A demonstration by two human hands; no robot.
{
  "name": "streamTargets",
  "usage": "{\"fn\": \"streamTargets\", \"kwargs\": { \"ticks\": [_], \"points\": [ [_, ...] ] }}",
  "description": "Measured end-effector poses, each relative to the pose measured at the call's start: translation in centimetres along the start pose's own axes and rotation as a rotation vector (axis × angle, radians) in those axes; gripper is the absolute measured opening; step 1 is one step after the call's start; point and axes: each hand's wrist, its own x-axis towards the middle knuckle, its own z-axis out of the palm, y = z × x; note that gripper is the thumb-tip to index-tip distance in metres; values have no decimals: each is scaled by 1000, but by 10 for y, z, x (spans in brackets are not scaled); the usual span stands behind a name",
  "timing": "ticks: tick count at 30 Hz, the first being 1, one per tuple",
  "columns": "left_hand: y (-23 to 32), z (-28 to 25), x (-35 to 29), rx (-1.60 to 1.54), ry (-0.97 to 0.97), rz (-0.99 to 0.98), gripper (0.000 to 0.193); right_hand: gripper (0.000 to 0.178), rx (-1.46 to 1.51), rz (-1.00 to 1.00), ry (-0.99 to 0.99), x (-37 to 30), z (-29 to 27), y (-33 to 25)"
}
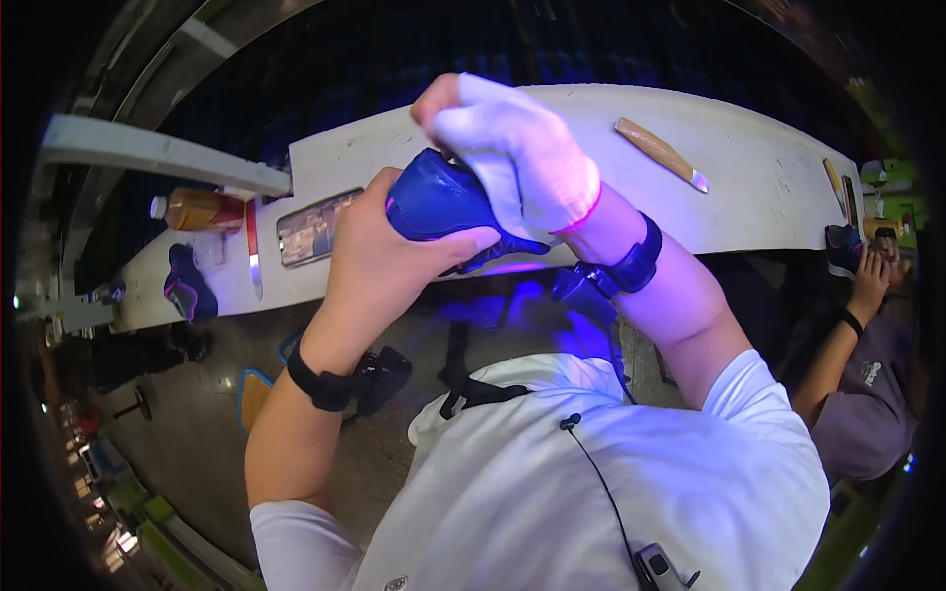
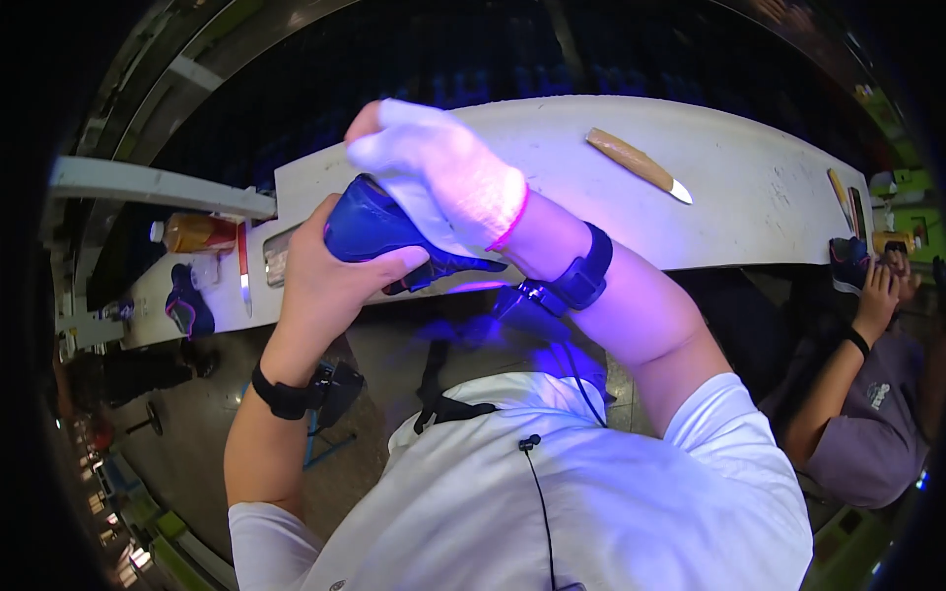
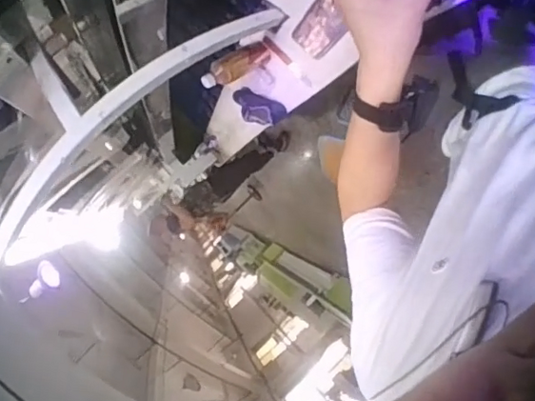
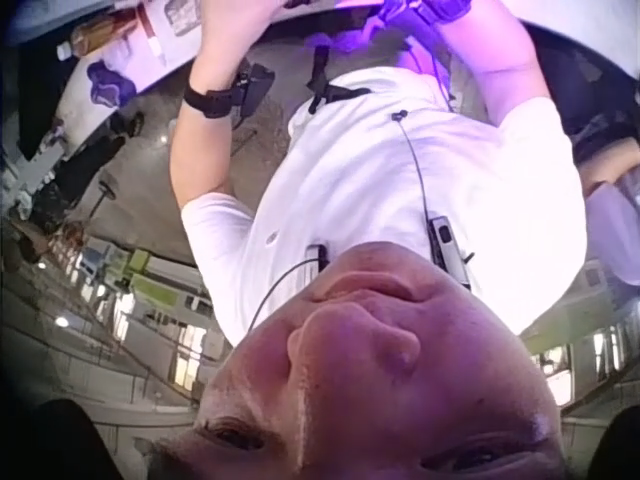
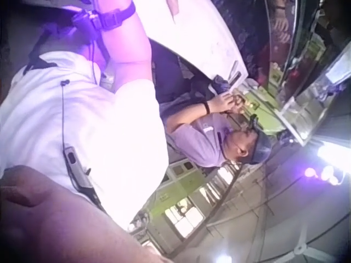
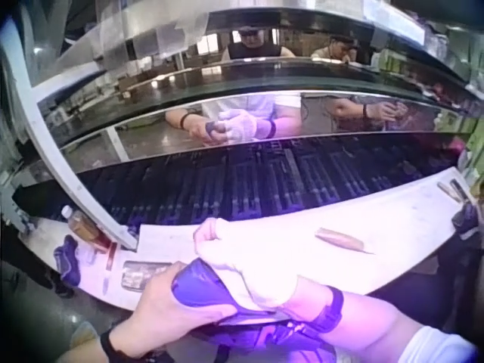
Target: Assembling shoe uppers and soles on a factory production line, inspecting components under UV light.
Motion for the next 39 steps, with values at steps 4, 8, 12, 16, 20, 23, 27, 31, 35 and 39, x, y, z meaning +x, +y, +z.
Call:
{"fn": "streamTargets", "kwargs": {
  "ticks": [4, 8, 12, 16, 20, 23, 27, 31, 35, 39],
  "points": [
    [20, 8, 18, 36, 7, -35, 61, 18, -207, -52, -33, 6, -14, -9],
    [48, 20, 41, 248, -70, 76, 66, 21, -247, -99, 29, -14, -35, -22],
    [69, 44, 37, 540, -137, 383, 69, 26, -430, -403, -9, -48, -59, -19],
    [78, 60, 13, 641, -312, 481, 73, 54, -471, -382, 35, -97, -53, -23],
    [55, 63, -10, 856, -230, 890, 63, 54, -797, -489, -183, -123, -50, -27],
    [44, 40, -13, 821, -376, 1031, 26, 56, -922, -469, -167, -139, -21, -23],
    [46, -5, -15, 677, -337, 733, 85, 88, -1110, -565, 37, -150, -21, 19],
    [-3, 9, -78, -385, -234, 51, 88, 120, -1300, -238, 142, -129, -18, 50],
    [-28, 22, -83, -469, 75, -82, 58, 108, -1378, -193, 125, -112, 3, 53],
    [-63, 20, -82, -421, 130, 6, 48, 97, -1348, -157, -86, -99, -27, 48]
  ]
}}
